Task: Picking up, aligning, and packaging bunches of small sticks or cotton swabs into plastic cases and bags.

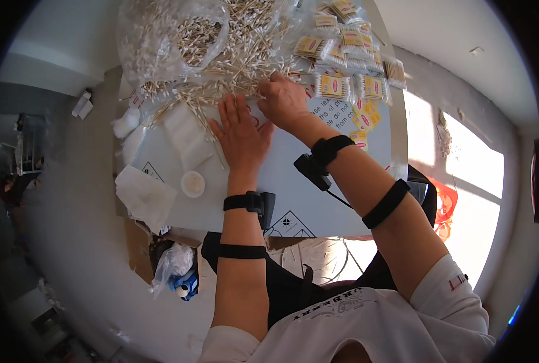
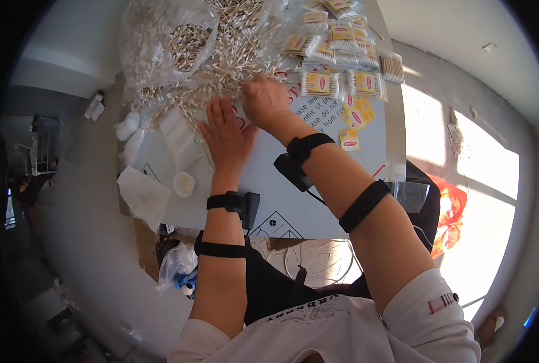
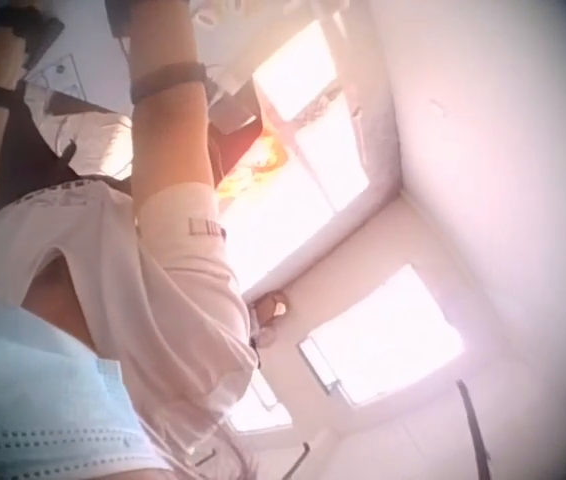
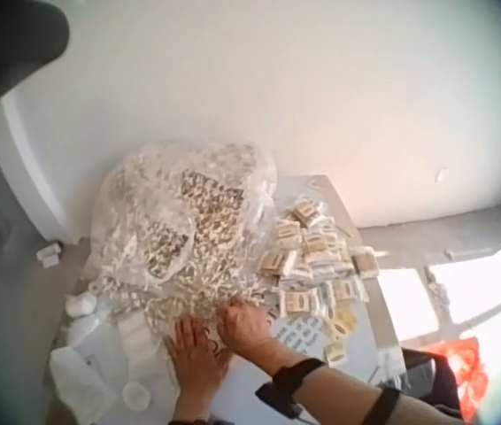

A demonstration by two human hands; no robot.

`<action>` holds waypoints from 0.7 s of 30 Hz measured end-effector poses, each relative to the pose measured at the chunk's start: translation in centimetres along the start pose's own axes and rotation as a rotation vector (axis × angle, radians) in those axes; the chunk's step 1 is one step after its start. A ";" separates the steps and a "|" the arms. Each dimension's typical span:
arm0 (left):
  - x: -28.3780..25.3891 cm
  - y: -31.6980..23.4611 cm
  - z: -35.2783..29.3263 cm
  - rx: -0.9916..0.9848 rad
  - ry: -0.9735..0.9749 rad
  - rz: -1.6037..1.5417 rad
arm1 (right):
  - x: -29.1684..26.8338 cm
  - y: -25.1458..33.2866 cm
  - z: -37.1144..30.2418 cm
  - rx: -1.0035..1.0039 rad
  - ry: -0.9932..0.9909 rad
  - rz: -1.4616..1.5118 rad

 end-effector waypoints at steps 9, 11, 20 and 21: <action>-2.6 -2.3 -4.9 0.021 0.088 -0.187 | -4.1 -3.1 -5.9 0.079 0.420 -0.069; -2.4 -3.0 -3.4 0.033 0.071 -0.177 | -5.4 -3.7 -4.8 0.090 0.277 -0.001; 2.3 1.5 3.2 0.023 0.031 0.077 | -2.1 -2.9 0.9 -0.138 0.159 -0.014; 1.9 1.7 3.3 -0.002 0.007 0.072 | -1.6 -3.2 0.7 -0.101 0.228 -0.080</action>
Point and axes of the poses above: each hand's wrist, its own z-axis towards the middle knuckle, its own x-axis out of the palm, y = z × x, the point moved 7 cm from there along z, towards the middle knuckle, and after that the axes turned 15 degrees about -y, right-handed, at the moved point
